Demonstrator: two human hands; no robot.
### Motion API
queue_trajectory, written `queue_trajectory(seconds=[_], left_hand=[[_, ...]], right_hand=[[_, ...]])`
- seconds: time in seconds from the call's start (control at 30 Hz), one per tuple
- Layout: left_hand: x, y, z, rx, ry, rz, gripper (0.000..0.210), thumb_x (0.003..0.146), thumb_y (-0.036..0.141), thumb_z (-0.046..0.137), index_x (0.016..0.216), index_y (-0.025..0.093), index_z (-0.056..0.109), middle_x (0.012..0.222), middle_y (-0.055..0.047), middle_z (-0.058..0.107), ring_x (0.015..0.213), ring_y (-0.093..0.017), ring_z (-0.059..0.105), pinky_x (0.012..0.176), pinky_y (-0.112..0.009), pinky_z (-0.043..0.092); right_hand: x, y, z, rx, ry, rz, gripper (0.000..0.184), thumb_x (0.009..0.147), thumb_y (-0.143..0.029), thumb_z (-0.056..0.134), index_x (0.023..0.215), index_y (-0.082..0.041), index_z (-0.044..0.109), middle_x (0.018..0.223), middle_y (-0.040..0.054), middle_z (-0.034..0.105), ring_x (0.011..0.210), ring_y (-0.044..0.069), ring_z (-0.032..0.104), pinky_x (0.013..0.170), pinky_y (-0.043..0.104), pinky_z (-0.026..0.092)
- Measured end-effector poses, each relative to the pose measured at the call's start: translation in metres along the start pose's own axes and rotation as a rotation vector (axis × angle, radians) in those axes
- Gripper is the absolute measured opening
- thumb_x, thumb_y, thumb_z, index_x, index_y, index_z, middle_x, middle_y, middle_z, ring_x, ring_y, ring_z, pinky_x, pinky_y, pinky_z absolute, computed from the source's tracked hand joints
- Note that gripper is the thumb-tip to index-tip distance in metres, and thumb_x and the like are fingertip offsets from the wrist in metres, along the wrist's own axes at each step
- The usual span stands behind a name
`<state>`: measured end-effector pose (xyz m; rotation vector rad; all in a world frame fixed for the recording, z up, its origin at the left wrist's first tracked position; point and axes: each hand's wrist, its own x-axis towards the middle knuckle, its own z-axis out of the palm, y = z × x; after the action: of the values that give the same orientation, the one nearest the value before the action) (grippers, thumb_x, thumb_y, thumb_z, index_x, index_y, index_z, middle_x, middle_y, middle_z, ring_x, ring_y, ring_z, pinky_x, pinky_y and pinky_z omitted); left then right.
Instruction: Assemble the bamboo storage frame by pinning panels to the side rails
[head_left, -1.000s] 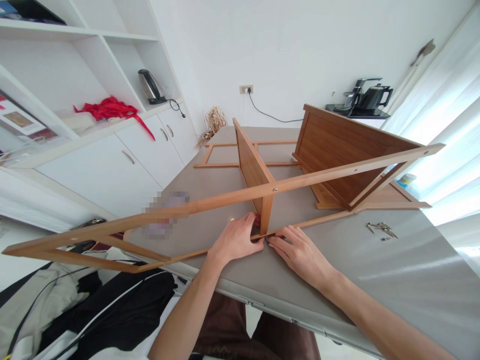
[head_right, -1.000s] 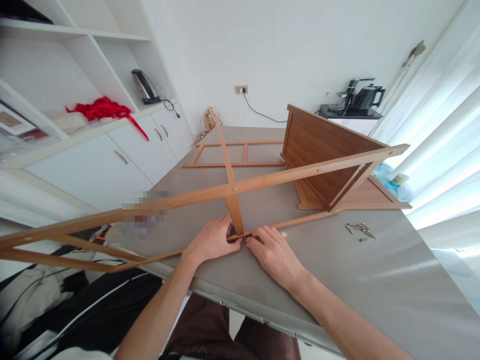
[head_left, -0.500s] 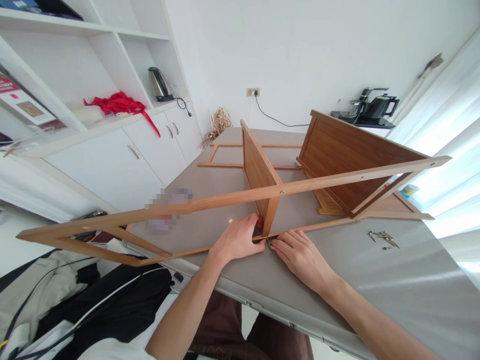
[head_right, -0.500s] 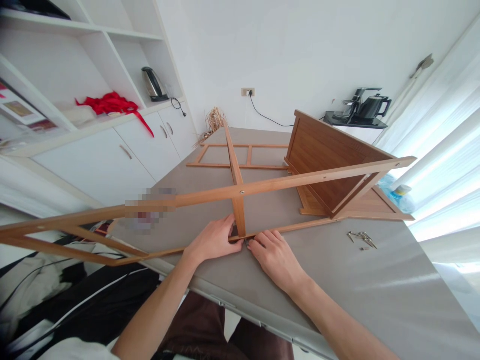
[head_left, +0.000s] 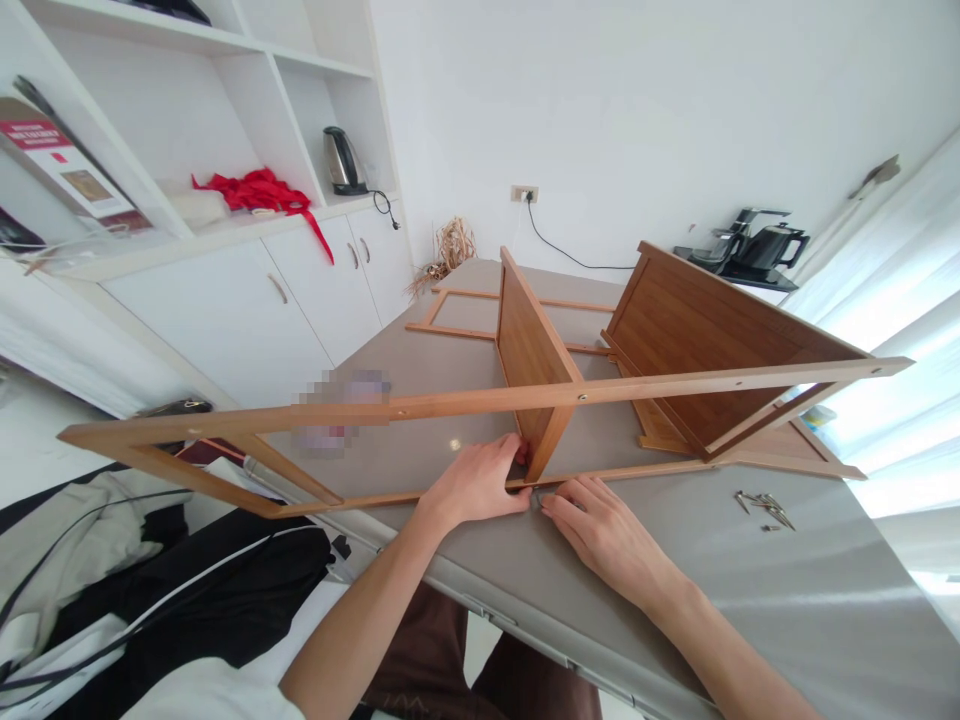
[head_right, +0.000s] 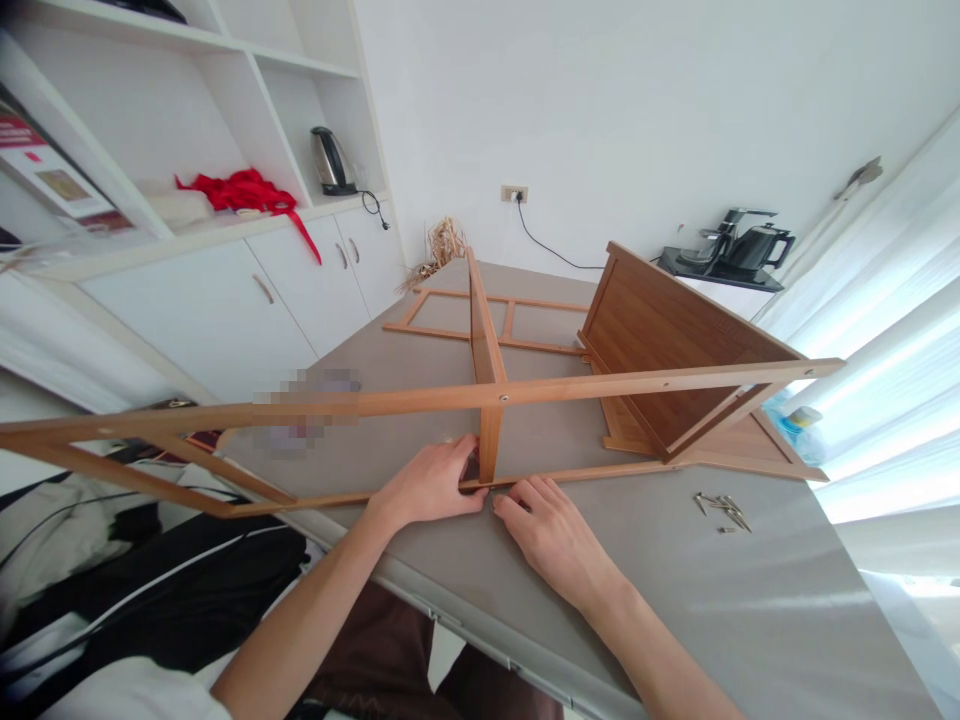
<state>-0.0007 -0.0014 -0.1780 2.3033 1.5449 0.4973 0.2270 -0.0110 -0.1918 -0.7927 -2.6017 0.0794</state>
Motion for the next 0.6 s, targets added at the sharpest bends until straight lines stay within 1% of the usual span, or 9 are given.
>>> queue_trajectory(seconds=[0.1, 0.2, 0.4, 0.6], left_hand=[[0.000, -0.001, 0.001, 0.000, 0.009, 0.010, 0.034, 0.079, 0.035, 0.067, 0.106, 0.023, 0.051, 0.102, -0.004, 0.072, 0.093, -0.029, 0.071, 0.074, -0.036, 0.051], [-0.001, -0.002, 0.001, -0.008, 0.009, 0.009, 0.035, 0.077, 0.035, 0.068, 0.106, 0.023, 0.051, 0.103, -0.004, 0.072, 0.092, -0.029, 0.071, 0.075, -0.037, 0.052], [-0.002, -0.002, 0.001, -0.040, -0.002, 0.012, 0.035, 0.078, 0.033, 0.068, 0.107, 0.023, 0.051, 0.107, -0.005, 0.072, 0.098, -0.029, 0.071, 0.081, -0.038, 0.053], [-0.001, -0.005, 0.001, -0.045, 0.008, 0.034, 0.035, 0.077, 0.033, 0.068, 0.106, 0.023, 0.051, 0.108, -0.005, 0.071, 0.097, -0.028, 0.072, 0.080, -0.037, 0.054]], right_hand=[[0.000, 0.000, -0.001, 0.109, 0.002, 0.068, 0.014, 0.101, -0.016, 0.046, 0.103, -0.021, 0.059, 0.094, 0.0058, 0.056, 0.084, 0.018, 0.055, 0.077, 0.033, 0.050], [0.000, 0.000, 0.001, 0.146, 0.000, 0.080, 0.013, 0.101, -0.016, 0.045, 0.104, -0.021, 0.058, 0.095, 0.0062, 0.054, 0.085, 0.018, 0.056, 0.078, 0.033, 0.052], [-0.001, 0.001, 0.009, 0.043, -0.018, 0.080, 0.016, 0.101, -0.015, 0.042, 0.102, -0.021, 0.057, 0.091, 0.0057, 0.052, 0.080, 0.019, 0.054, 0.073, 0.034, 0.053], [-0.003, 0.004, 0.015, -0.011, -0.049, 0.085, 0.019, 0.101, -0.013, 0.042, 0.109, -0.021, 0.057, 0.092, 0.0062, 0.051, 0.080, 0.019, 0.053, 0.072, 0.035, 0.052]])
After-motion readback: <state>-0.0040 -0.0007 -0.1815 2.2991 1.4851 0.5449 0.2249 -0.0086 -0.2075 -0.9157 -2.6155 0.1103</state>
